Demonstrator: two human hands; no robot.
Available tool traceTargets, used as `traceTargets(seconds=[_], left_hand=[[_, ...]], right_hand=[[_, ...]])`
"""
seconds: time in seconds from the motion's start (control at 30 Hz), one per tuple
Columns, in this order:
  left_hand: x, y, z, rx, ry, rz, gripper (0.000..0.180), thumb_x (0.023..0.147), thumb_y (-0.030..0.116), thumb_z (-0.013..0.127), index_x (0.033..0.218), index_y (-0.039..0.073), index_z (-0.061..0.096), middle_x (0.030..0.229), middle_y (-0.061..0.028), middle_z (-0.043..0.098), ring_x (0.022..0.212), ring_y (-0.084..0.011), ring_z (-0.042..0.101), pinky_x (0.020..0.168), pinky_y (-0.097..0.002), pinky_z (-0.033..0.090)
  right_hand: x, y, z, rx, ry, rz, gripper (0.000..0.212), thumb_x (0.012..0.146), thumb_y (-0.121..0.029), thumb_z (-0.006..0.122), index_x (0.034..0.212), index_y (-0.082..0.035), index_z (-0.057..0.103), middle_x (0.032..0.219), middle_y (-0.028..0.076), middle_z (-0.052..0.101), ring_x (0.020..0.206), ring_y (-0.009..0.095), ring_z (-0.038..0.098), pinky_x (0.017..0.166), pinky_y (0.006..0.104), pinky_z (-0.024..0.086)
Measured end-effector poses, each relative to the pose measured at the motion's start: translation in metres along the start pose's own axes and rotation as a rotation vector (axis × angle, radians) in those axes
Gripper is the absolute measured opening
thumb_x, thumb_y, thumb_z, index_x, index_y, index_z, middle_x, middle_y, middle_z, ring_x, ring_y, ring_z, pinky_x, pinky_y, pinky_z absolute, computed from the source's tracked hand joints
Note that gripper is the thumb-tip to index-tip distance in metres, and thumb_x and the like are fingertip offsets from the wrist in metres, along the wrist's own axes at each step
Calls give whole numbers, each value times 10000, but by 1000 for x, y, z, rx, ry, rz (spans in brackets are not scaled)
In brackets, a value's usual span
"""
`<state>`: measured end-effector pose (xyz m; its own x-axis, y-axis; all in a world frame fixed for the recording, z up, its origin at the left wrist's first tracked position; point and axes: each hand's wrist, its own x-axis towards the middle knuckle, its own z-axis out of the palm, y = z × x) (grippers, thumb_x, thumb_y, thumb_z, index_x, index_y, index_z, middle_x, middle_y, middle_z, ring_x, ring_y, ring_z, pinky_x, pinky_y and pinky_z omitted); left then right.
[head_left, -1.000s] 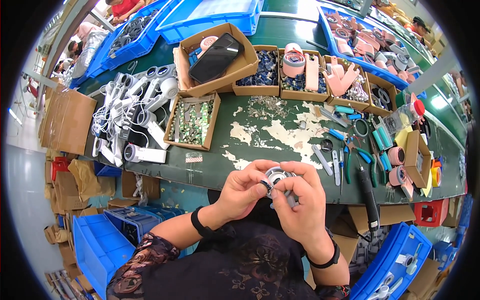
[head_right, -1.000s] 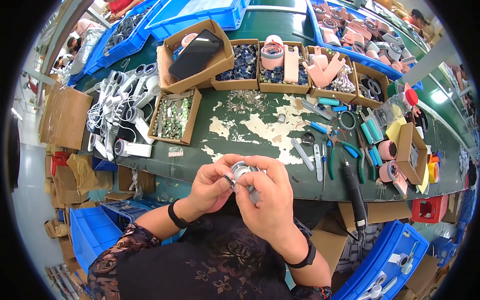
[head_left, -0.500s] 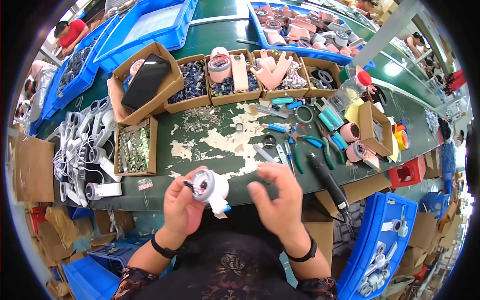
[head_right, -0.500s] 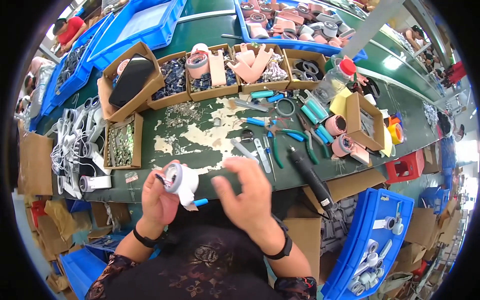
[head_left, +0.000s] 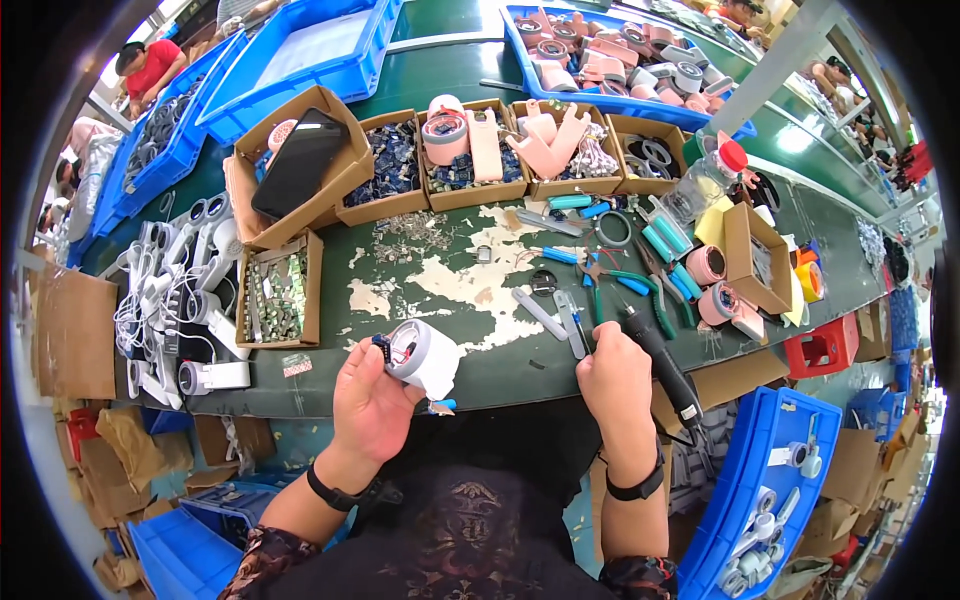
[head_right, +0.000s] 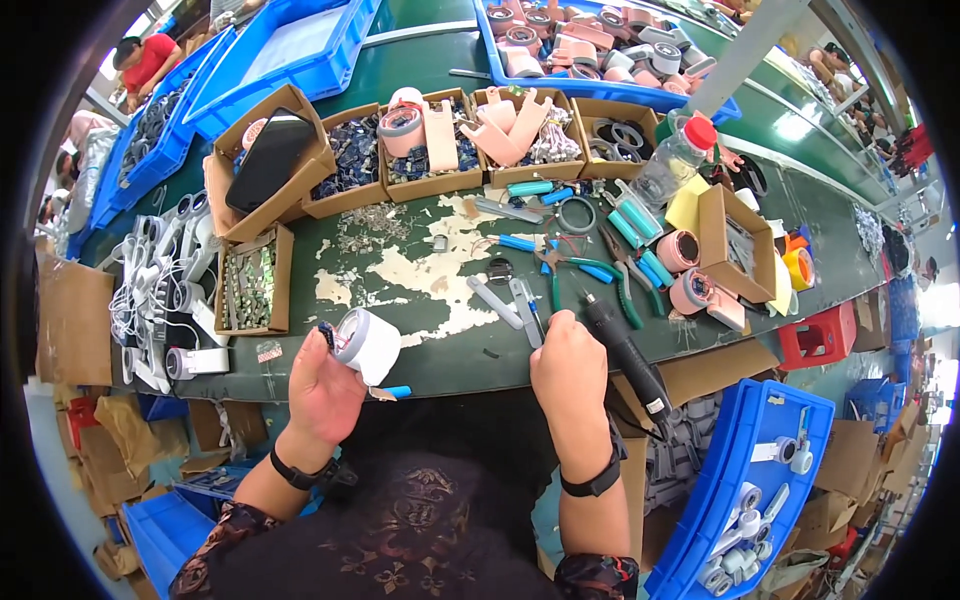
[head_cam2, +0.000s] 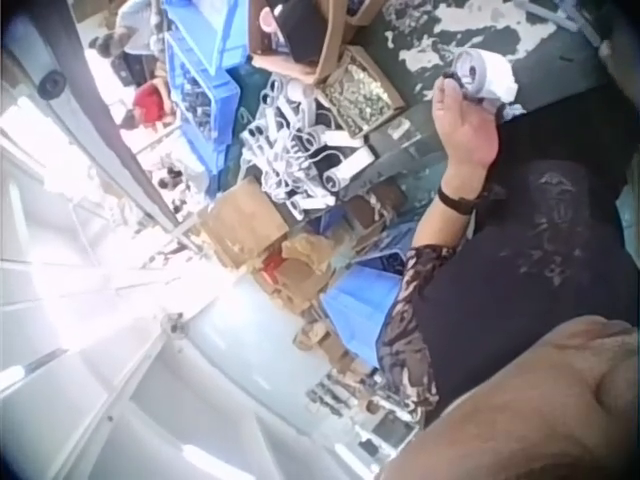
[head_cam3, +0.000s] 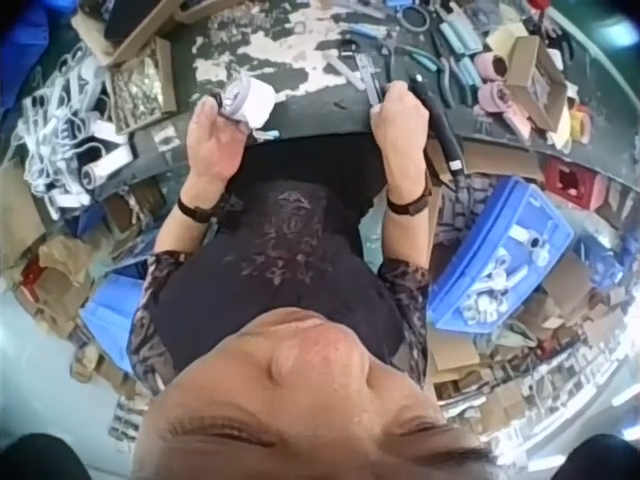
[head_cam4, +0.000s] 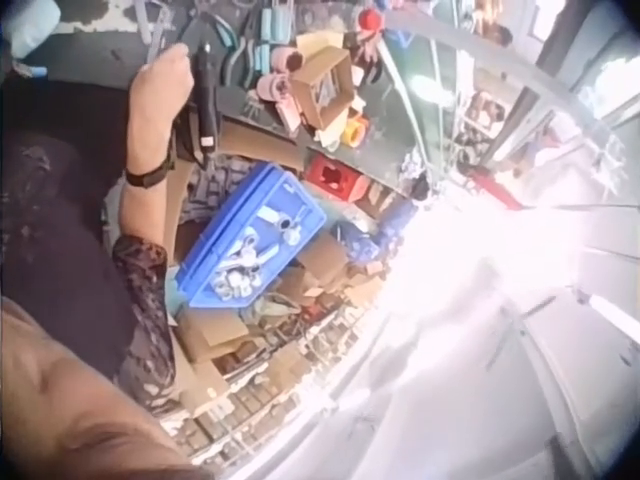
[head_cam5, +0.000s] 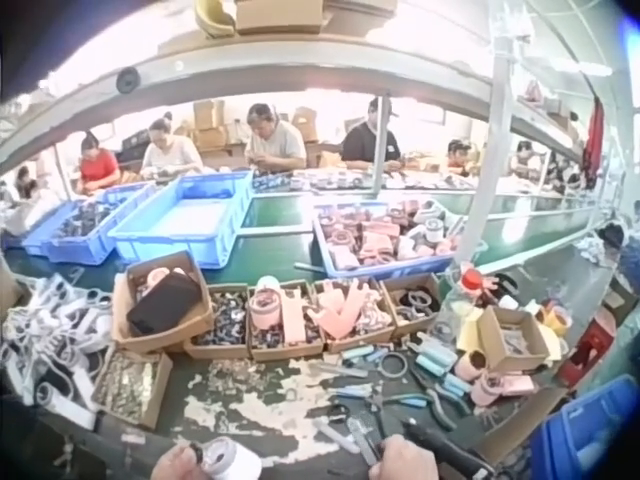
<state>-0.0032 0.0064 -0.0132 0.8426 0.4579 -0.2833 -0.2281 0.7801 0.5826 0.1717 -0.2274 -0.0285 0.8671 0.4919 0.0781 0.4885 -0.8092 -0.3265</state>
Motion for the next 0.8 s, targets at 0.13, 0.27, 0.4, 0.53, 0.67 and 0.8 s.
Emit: traceTargets(seconds=[0.13,0.27,0.4,0.53,0.67,0.8], left_hand=[[-2,3,2,48,8,-26,112,1038,181,586,1117,102,598,1200,-98,689,1092,-258,688,902,-501,597],[-3,0,5,6,25,9,134,1041,170,577,1132,72,594,1214,-120,681,1088,-262,691,923,-500,592],[-3,-2,15,23,0,-68,192,1051,201,572,1142,34,594,1200,-134,684,1095,-261,690,941,-492,586],[-3,-8,21,-28,-64,-144,213,1054,237,574,1143,46,601,1194,-109,694,1107,-249,684,953,-486,578],[-8,-16,23,-30,-79,-150,174,1054,218,573,1142,71,607,1229,-93,683,1121,-233,675,951,-474,577],[-12,-16,27,-13,-110,-172,167,1055,217,567,1127,72,605,1327,-107,633,1157,-232,652,968,-471,565]], right_hand=[[-2,-5,-2,-29,70,-13,247,768,-27,651,1009,8,608,845,188,648,795,389,668,727,479,554],[-7,-3,-21,233,112,83,304,744,-14,612,1039,21,677,771,182,612,688,357,623,641,452,510],[-7,-8,-33,1054,-66,354,55,880,44,615,889,-4,592,749,3,609,665,81,624,588,238,504],[-24,-44,-38,1447,7,202,106,923,39,681,994,18,607,959,130,702,805,165,702,734,270,581],[-35,-81,-29,1467,172,-203,147,869,47,739,965,1,638,1012,176,729,990,266,689,954,422,521],[-31,-100,-21,1132,241,-322,194,806,2,792,899,-83,645,979,66,769,973,271,668,991,461,473]])
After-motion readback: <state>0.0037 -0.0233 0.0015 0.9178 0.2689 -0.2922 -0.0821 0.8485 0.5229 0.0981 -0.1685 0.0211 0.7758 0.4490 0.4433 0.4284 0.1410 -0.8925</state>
